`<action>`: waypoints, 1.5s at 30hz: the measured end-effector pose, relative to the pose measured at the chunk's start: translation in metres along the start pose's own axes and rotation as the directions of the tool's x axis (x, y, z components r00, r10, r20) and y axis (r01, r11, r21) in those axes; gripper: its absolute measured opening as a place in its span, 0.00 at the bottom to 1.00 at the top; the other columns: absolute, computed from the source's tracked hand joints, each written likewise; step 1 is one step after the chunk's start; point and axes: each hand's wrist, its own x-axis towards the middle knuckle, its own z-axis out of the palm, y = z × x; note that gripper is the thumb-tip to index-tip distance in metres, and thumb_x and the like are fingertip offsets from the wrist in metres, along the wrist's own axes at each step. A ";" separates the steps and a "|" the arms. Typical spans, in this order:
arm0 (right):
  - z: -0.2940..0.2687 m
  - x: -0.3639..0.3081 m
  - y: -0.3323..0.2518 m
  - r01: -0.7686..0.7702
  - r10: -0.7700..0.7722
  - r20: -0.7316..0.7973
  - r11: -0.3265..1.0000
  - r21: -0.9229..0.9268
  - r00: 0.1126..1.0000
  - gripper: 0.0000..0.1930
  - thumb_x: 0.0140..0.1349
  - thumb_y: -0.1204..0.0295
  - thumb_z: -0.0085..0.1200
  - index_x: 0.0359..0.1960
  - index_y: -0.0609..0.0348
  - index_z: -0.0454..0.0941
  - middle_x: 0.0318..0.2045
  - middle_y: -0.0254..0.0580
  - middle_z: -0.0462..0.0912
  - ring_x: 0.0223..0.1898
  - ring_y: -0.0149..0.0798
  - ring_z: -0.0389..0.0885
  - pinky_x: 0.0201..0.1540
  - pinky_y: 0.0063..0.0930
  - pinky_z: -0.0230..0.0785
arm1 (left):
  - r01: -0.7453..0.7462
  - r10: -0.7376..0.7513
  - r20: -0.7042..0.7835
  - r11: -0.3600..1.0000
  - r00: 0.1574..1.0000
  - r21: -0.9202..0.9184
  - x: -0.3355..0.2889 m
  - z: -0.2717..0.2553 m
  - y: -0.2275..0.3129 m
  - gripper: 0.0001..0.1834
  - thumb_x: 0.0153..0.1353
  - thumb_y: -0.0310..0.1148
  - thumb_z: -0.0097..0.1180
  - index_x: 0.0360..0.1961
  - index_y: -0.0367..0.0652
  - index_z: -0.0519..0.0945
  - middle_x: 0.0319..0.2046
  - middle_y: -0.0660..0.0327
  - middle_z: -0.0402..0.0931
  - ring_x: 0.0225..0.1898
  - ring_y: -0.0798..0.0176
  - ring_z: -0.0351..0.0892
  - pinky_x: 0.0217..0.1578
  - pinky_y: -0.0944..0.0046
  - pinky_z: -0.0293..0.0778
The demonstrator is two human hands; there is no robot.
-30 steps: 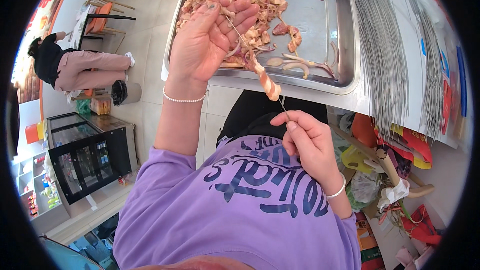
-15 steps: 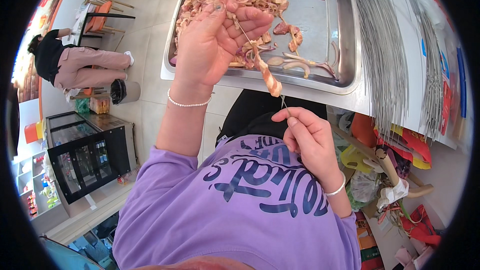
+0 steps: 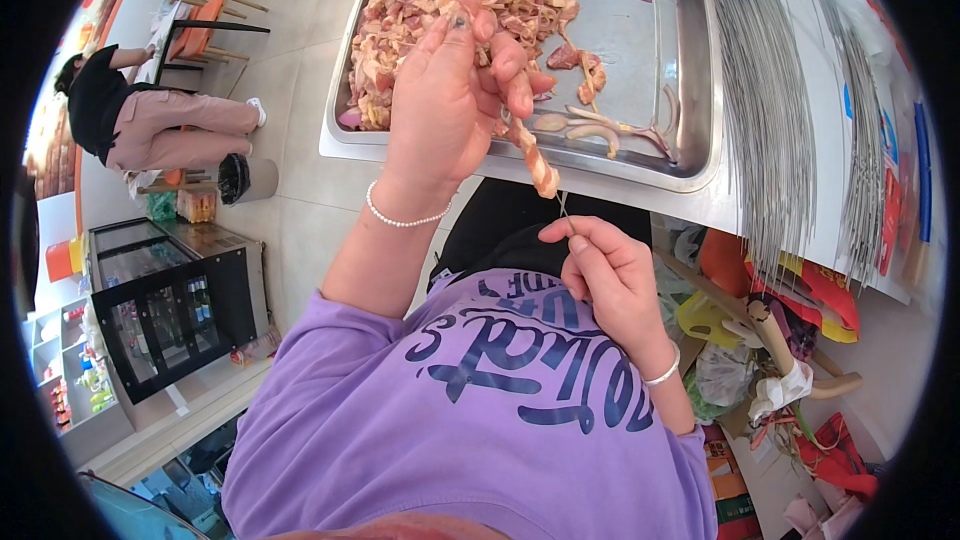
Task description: The person threads pieces of raw meat onto metal skewers from a large tray. They repeatedly pick up meat with one hand and push it onto skewers held in the other hand, then place the completed skewers aside.
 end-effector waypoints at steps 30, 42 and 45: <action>0.002 -0.003 0.003 0.052 -0.051 -0.020 0.998 0.027 0.998 0.13 0.73 0.76 0.39 0.48 0.70 0.78 0.17 0.28 0.69 0.19 0.19 0.62 0.23 0.14 0.54 | 0.006 -0.023 -0.085 0.981 0.996 -0.195 0.001 -0.002 0.003 0.17 0.76 0.34 0.40 0.56 0.33 0.70 0.46 0.50 0.78 0.52 0.50 0.80 0.57 0.50 0.75; 0.002 -0.006 0.006 0.063 -0.060 -0.066 0.997 0.040 0.996 0.14 0.73 0.76 0.39 0.48 0.69 0.78 0.17 0.29 0.70 0.18 0.18 0.63 0.24 0.13 0.55 | -0.150 0.119 -0.200 0.977 0.973 -0.151 0.006 0.002 -0.007 0.13 0.77 0.34 0.36 0.41 0.38 0.71 0.35 0.54 0.78 0.43 0.52 0.84 0.48 0.57 0.79; 0.002 -0.006 0.006 0.061 -0.058 -0.087 0.998 0.026 0.995 0.13 0.73 0.76 0.39 0.48 0.69 0.78 0.17 0.28 0.70 0.18 0.18 0.62 0.24 0.13 0.55 | -0.149 0.131 -0.185 0.985 0.974 -0.088 0.005 0.003 -0.005 0.13 0.78 0.34 0.33 0.40 0.38 0.69 0.35 0.53 0.78 0.40 0.50 0.85 0.45 0.57 0.80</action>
